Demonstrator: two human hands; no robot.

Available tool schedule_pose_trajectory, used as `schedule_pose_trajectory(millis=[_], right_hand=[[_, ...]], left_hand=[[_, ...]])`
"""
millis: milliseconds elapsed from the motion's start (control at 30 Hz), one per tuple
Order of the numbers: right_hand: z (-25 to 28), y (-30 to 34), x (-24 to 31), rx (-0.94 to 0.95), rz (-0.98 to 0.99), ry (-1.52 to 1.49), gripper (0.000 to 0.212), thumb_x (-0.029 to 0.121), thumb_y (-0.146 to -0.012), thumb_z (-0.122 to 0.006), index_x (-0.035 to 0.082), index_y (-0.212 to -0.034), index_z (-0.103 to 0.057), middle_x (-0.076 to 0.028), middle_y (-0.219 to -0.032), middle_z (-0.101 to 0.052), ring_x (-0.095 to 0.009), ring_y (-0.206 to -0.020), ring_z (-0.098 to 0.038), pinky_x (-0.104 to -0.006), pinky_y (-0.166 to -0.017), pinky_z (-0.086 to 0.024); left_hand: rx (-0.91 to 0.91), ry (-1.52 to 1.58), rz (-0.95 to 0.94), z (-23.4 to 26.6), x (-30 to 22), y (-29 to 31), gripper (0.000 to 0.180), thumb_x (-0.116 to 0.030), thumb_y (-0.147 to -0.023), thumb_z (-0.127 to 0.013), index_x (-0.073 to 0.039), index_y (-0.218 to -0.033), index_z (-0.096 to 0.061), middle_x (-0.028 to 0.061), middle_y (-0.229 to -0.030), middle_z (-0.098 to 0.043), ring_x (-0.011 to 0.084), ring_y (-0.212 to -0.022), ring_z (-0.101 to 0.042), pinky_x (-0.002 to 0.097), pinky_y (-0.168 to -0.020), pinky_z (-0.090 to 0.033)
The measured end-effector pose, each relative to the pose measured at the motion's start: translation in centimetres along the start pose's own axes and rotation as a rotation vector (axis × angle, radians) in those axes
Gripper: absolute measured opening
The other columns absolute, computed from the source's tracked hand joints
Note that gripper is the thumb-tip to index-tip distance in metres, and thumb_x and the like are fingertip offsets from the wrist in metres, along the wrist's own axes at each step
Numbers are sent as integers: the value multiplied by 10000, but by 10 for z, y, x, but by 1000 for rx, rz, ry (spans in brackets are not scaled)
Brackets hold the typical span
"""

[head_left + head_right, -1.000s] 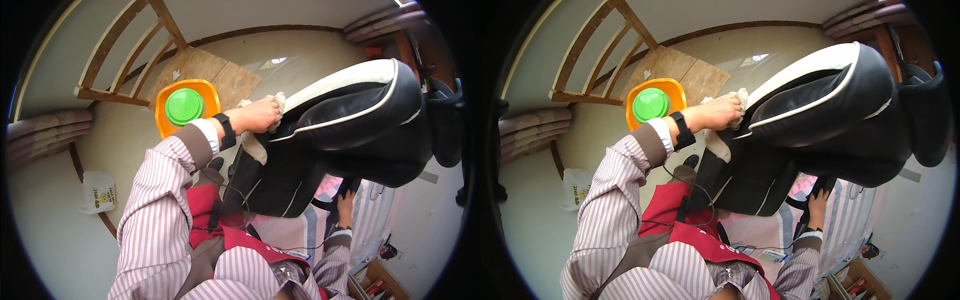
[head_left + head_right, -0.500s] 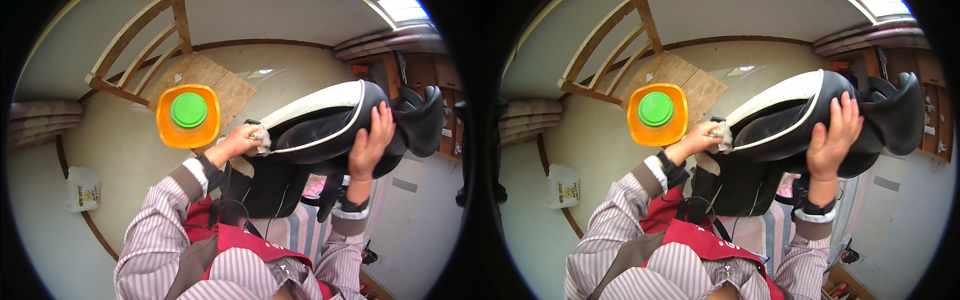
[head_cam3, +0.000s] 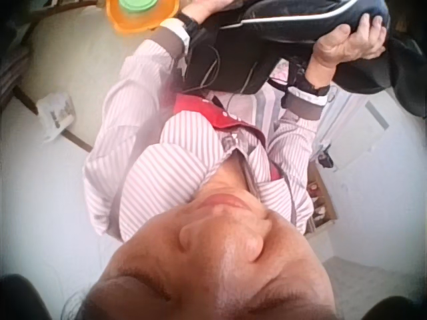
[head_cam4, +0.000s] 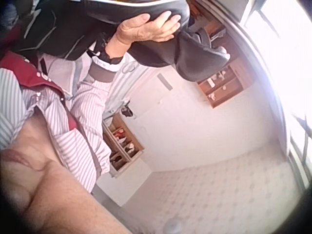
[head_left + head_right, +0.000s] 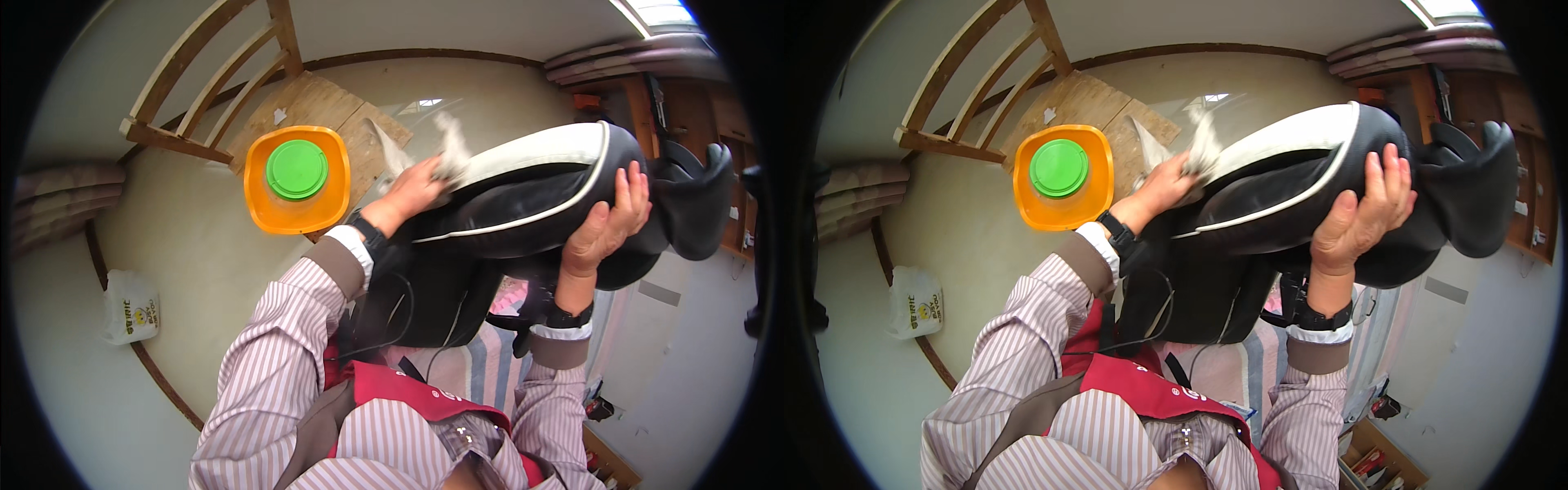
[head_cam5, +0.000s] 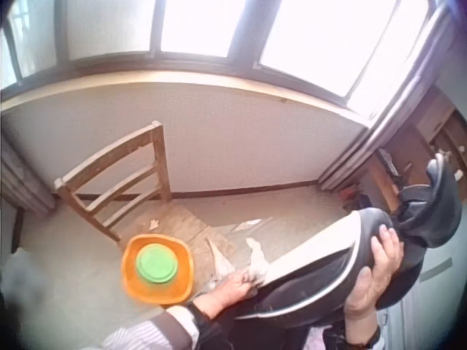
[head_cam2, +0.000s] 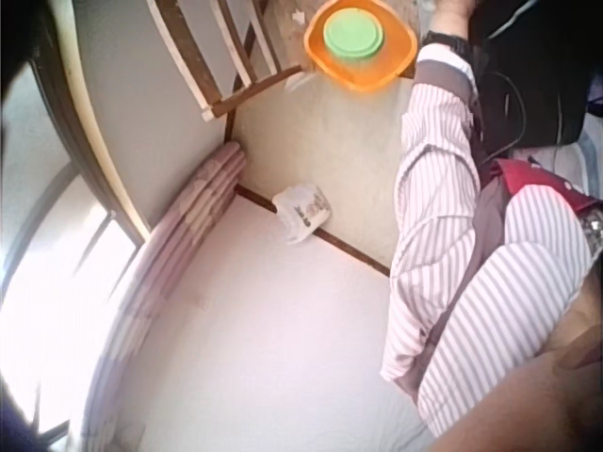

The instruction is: The person wipes a black office chair with a cloth, cleaning the seat, backrest, armrests, and underside. They move a yellow basin from the chair to a nearby wooden chair and continue wiping the chair's base and frame.

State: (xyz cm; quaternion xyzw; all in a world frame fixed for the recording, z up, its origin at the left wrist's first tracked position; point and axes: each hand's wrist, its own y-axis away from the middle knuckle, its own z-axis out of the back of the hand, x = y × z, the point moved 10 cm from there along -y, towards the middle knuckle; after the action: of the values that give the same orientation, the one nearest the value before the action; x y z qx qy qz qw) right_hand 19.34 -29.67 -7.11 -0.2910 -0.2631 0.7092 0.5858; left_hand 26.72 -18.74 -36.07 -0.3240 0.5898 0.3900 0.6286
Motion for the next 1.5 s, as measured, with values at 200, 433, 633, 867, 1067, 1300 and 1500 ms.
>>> schedule_pose_trajectory(millis=[200,433,633,867,1067,1300,1500], right_hand=[[-7,2,-13,-12,24,18,430,276,-944,-387,2,-1241,-532,-141,-1340,-513,-311,-1286,-406,-420,-1106,-160],[-9,-1,-7,-16,71,44,411,249,-937,-386,3,-1240,-517,-142,-1324,-516,-309,-1279,-407,-425,-1100,-188],[-7,2,-3,4,40,13,417,256,-938,-389,-3,-1241,-510,-155,-1326,-509,-318,-1279,-404,-434,-1098,-204],[-3,6,3,-4,31,-51,418,237,-930,-401,-10,-1254,-494,-169,-1354,-481,-328,-1291,-383,-447,-1106,-202],[-6,7,-5,-6,-4,-23,411,226,-926,-410,-9,-1254,-493,-158,-1358,-480,-317,-1294,-381,-443,-1104,-197],[-8,6,-7,8,-4,52,421,235,-936,-397,-14,-1262,-491,-162,-1348,-493,-317,-1293,-390,-442,-1104,-199],[-8,7,-8,-29,2,-2,414,238,-944,-397,-20,-1252,-500,-170,-1330,-506,-321,-1283,-393,-446,-1098,-215]], left_hand=[[-98,-404,-349,-12,39,18,208,-76,-700,-605,-51,-903,-570,144,-964,-583,338,-960,-545,421,-820,-429],[80,-510,-642,-39,-10,97,93,-88,-653,-587,-73,-745,-584,110,-831,-575,309,-885,-535,413,-841,-387],[119,167,52,-7,9,120,198,-174,-776,-688,-38,-900,-614,107,-829,-644,307,-828,-629,384,-739,-471],[-24,446,-468,8,-106,42,410,4,-823,-635,-4,-1223,-542,72,-1100,-601,165,-1005,-574,295,-907,-445],[153,578,-263,-30,-53,23,362,3,-811,-562,-10,-1172,-583,95,-1044,-661,176,-968,-612,293,-887,-456],[145,-137,-33,-48,36,48,352,-49,-759,-527,-78,-1103,-596,188,-996,-636,392,-973,-584,427,-814,-479],[-306,-116,-388,15,-25,27,299,-59,-714,-563,-63,-1012,-592,150,-982,-598,352,-940,-562,428,-805,-456]])
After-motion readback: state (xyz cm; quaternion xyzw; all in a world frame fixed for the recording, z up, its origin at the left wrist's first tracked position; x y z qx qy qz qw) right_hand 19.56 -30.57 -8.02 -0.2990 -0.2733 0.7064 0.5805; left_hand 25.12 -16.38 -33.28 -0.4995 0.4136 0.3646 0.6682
